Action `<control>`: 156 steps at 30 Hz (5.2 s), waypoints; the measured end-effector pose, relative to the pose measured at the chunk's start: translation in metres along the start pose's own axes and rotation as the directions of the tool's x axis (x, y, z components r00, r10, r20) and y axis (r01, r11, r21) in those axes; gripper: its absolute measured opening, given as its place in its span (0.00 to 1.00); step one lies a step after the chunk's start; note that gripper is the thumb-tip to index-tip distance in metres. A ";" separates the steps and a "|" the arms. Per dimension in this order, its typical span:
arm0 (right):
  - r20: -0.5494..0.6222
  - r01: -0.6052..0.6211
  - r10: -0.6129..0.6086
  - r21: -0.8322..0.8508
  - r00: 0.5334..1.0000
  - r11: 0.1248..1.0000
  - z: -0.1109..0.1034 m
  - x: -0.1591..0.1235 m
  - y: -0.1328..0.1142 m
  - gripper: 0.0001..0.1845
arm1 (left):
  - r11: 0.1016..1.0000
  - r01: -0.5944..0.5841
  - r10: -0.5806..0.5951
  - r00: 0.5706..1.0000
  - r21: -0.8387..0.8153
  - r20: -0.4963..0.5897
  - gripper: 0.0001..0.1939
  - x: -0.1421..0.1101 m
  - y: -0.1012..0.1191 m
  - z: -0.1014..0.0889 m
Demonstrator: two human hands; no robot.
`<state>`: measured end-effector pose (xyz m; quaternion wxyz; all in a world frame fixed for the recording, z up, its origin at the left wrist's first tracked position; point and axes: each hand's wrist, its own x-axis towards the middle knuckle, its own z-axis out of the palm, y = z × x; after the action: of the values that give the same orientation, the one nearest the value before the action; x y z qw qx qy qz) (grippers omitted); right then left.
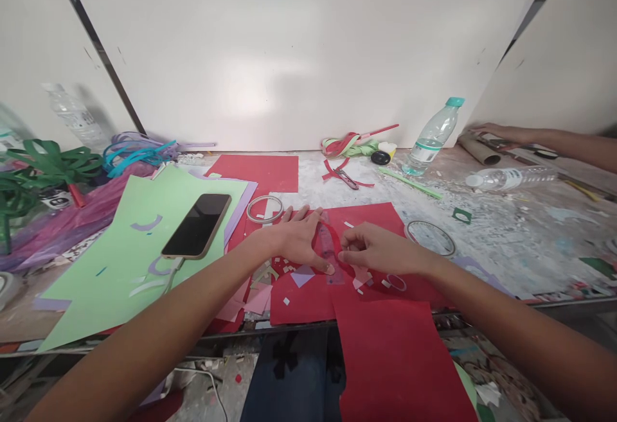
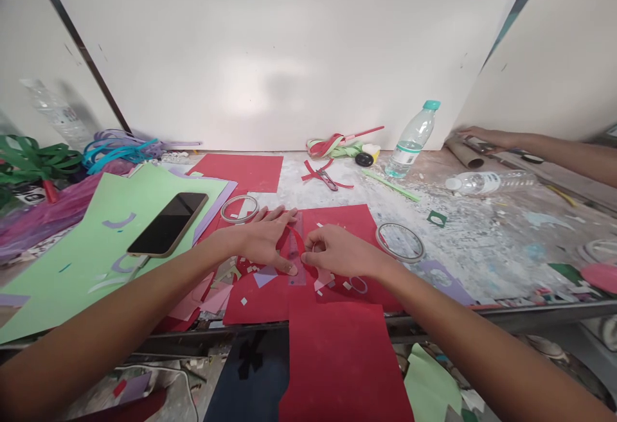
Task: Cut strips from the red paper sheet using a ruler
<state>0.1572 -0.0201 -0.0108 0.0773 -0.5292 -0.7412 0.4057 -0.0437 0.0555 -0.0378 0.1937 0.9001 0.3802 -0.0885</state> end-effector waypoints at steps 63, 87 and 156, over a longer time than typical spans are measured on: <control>-0.219 0.104 -0.169 -0.282 0.961 0.954 -0.007 0.032 0.022 0.17 | 0.996 -0.031 0.037 0.996 0.082 -0.075 0.51 -0.038 0.047 0.006; -0.188 0.120 -0.175 -0.274 0.966 0.954 -0.010 0.037 0.029 0.17 | 0.990 -0.059 0.059 0.998 0.131 0.003 0.65 -0.022 0.026 0.007; 0.183 0.293 -0.269 -0.116 0.946 0.949 -0.021 0.010 0.011 0.09 | 0.992 -0.061 0.064 0.998 0.110 -0.023 0.61 -0.018 0.023 0.014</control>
<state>0.1727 0.0005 -0.0072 0.0351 -0.3866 -0.8399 0.3793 -0.0397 0.0230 -0.0380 0.1416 0.9220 0.3488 -0.0910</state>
